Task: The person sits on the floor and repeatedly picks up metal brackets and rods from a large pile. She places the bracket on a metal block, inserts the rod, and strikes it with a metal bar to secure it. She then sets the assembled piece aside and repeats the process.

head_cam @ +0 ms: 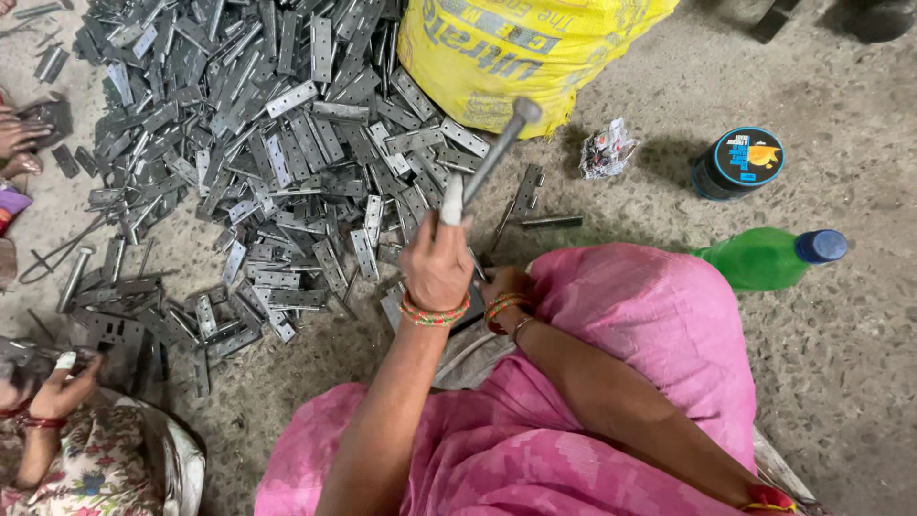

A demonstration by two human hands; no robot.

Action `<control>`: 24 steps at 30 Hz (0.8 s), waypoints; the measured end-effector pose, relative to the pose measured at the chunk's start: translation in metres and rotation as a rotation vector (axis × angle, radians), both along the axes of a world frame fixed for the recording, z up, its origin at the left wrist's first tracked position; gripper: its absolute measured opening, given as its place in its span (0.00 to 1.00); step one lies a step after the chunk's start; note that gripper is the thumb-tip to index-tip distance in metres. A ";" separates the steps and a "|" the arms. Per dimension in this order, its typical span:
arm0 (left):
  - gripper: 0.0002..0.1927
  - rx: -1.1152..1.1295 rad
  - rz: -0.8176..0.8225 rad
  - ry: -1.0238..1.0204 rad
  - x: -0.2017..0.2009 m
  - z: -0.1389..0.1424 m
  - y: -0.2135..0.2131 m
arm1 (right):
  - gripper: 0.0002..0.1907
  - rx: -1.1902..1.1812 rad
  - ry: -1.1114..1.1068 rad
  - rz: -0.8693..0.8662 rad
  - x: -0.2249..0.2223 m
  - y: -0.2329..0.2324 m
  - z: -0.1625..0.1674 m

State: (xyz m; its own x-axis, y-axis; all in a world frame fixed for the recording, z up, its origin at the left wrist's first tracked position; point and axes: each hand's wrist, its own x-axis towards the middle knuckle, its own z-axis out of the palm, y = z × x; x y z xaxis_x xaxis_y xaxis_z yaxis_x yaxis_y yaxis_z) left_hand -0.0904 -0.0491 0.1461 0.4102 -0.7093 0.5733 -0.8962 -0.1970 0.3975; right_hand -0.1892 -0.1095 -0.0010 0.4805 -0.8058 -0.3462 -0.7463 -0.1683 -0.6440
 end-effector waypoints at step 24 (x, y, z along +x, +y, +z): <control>0.19 0.955 0.015 -0.041 0.016 -0.040 0.059 | 0.17 -0.039 0.012 0.021 -0.003 0.002 0.010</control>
